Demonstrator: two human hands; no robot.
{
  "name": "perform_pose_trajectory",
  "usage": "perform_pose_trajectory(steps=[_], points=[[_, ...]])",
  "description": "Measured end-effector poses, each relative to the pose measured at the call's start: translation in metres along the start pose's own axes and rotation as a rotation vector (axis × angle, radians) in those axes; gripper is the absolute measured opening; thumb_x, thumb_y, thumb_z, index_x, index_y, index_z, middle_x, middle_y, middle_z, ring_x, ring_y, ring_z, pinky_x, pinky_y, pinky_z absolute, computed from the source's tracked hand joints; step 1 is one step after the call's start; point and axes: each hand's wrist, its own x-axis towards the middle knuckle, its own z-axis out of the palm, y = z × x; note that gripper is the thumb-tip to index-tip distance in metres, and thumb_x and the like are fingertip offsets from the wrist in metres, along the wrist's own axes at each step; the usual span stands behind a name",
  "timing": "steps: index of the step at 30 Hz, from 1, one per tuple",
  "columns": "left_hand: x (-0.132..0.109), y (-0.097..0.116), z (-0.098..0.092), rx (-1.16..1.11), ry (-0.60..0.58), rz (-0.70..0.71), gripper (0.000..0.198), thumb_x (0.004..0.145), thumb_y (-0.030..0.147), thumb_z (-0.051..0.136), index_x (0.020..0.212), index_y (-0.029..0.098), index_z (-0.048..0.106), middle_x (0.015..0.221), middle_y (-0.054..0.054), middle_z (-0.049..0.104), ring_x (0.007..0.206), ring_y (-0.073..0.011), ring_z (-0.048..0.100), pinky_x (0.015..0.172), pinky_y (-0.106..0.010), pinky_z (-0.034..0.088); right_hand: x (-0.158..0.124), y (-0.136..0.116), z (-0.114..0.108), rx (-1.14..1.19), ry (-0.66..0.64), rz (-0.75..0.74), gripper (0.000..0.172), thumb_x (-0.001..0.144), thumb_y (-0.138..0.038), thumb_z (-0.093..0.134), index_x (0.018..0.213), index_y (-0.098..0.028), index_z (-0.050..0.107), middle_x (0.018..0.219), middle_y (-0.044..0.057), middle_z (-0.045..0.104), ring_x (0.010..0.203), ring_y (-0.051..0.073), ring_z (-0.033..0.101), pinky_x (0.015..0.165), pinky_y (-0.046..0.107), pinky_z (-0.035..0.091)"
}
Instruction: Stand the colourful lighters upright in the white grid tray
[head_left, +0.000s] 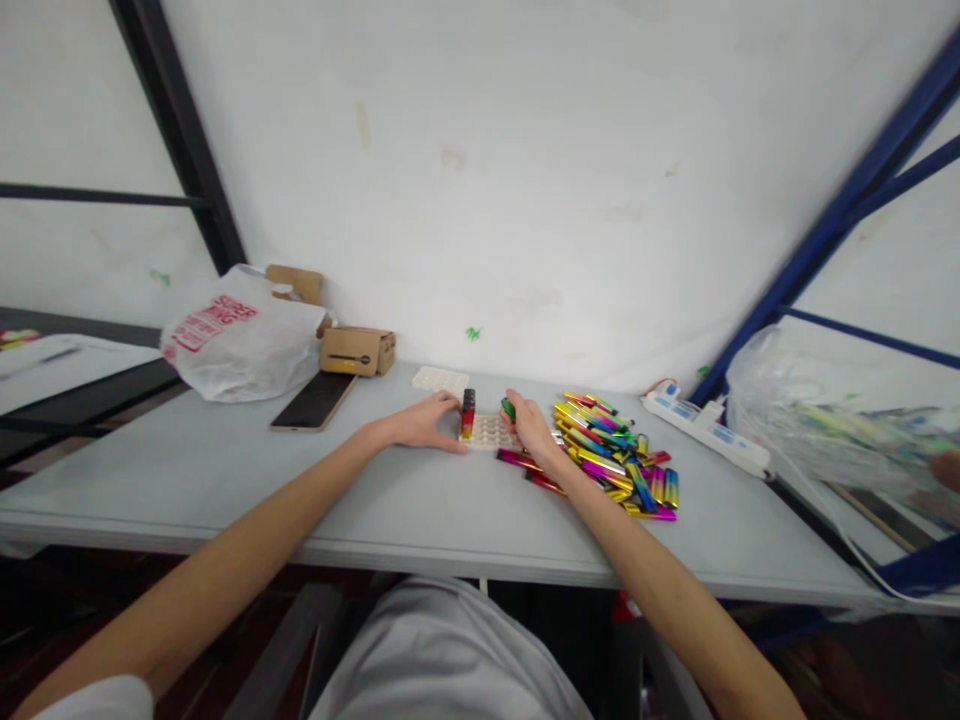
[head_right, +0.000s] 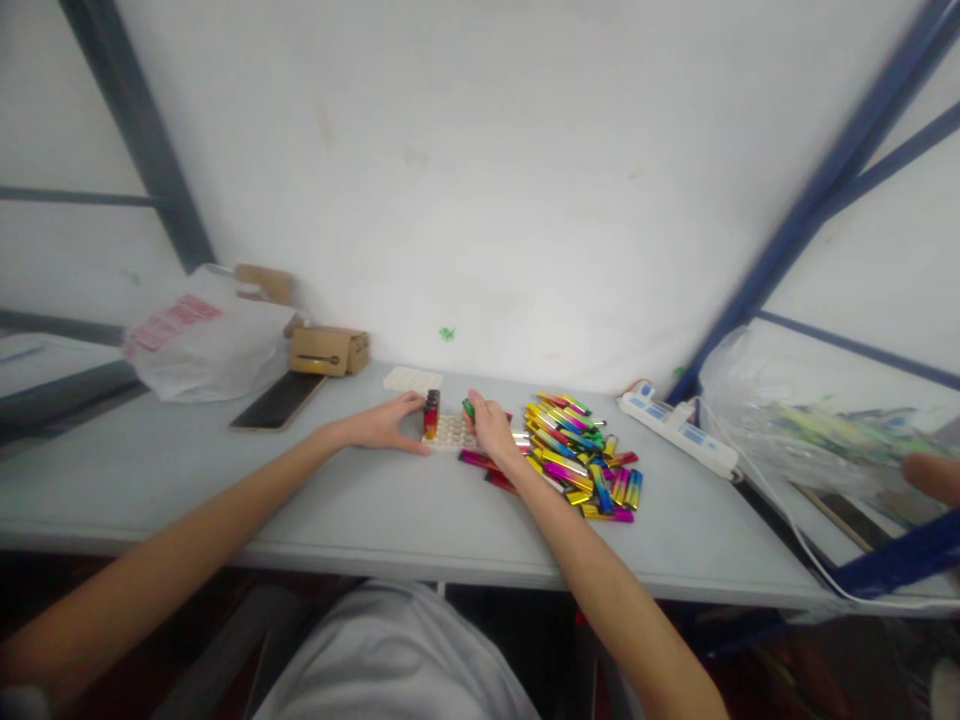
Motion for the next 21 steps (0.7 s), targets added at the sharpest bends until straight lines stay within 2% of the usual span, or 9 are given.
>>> perform_pose_trajectory(steps=[3,5,7,10,12,17,21], points=[[0.0,-0.001,0.0,-0.003,0.0,0.001,0.082,0.072,0.065,0.087,0.134,0.016,0.066,0.139,-0.015,0.065,0.125,-0.0334,0.061,0.113,-0.041,0.046,-0.004,-0.008,0.0,0.165,0.041,0.073,0.075,0.097,-0.085,0.022,0.073,-0.023,0.057,0.054,-0.004,0.034,0.048,0.016,0.035,0.05,0.03,0.029],[0.0,-0.001,0.001,-0.006,-0.001,-0.003,0.082,0.071,0.065,0.087,0.133,0.016,0.066,0.139,-0.015,0.065,0.125,-0.0337,0.061,0.112,-0.041,0.047,-0.007,-0.011,0.0,0.185,0.031,0.039,0.075,0.096,-0.085,0.026,0.089,-0.022,0.065,0.058,-0.004,0.039,0.05,0.016,0.039,0.05,0.029,0.031],[0.0,0.0,0.001,-0.012,0.0,-0.004,0.081,0.071,0.065,0.087,0.132,0.016,0.067,0.139,-0.015,0.065,0.125,-0.0341,0.061,0.111,-0.041,0.047,-0.007,-0.012,0.001,0.165,0.023,-0.016,0.072,0.098,-0.083,0.029,0.102,-0.022,0.066,0.064,-0.003,0.046,0.056,0.017,0.045,0.054,0.029,0.037],[0.0,0.001,0.001,-0.024,0.0,-0.01,0.081,0.071,0.065,0.087,0.132,0.016,0.067,0.139,-0.015,0.065,0.125,-0.0344,0.06,0.112,-0.041,0.046,-0.005,-0.009,0.002,0.063,0.058,-0.135,0.059,0.096,-0.077,0.045,0.099,-0.022,0.065,0.083,0.002,0.062,0.078,0.019,0.058,0.071,0.03,0.047],[0.0,0.002,0.001,-0.029,-0.005,-0.016,0.082,0.071,0.065,0.087,0.133,0.015,0.067,0.139,-0.015,0.065,0.125,-0.0343,0.061,0.112,-0.041,0.046,-0.004,-0.007,0.003,-0.003,0.104,-0.199,0.052,0.093,-0.072,0.055,0.093,-0.021,0.065,0.095,0.005,0.068,0.09,0.021,0.061,0.082,0.031,0.049],[0.0,0.003,0.001,-0.028,0.001,-0.022,0.079,0.07,0.064,0.088,0.131,0.018,0.068,0.139,-0.014,0.065,0.125,-0.0347,0.061,0.112,-0.041,0.047,-0.007,-0.01,0.001,-0.056,0.084,-0.203,0.041,0.1,-0.059,0.055,0.093,-0.02,0.068,0.085,0.003,0.07,0.078,0.019,0.061,0.074,0.03,0.047],[0.0,0.001,0.001,-0.007,-0.002,-0.024,0.082,0.07,0.066,0.088,0.132,0.017,0.067,0.139,-0.014,0.065,0.124,-0.0343,0.061,0.111,-0.041,0.047,-0.013,-0.018,-0.001,-0.109,0.044,-0.244,0.037,0.104,-0.05,0.056,0.094,-0.019,0.073,0.088,0.005,0.076,0.08,0.021,0.068,0.075,0.029,0.048]])
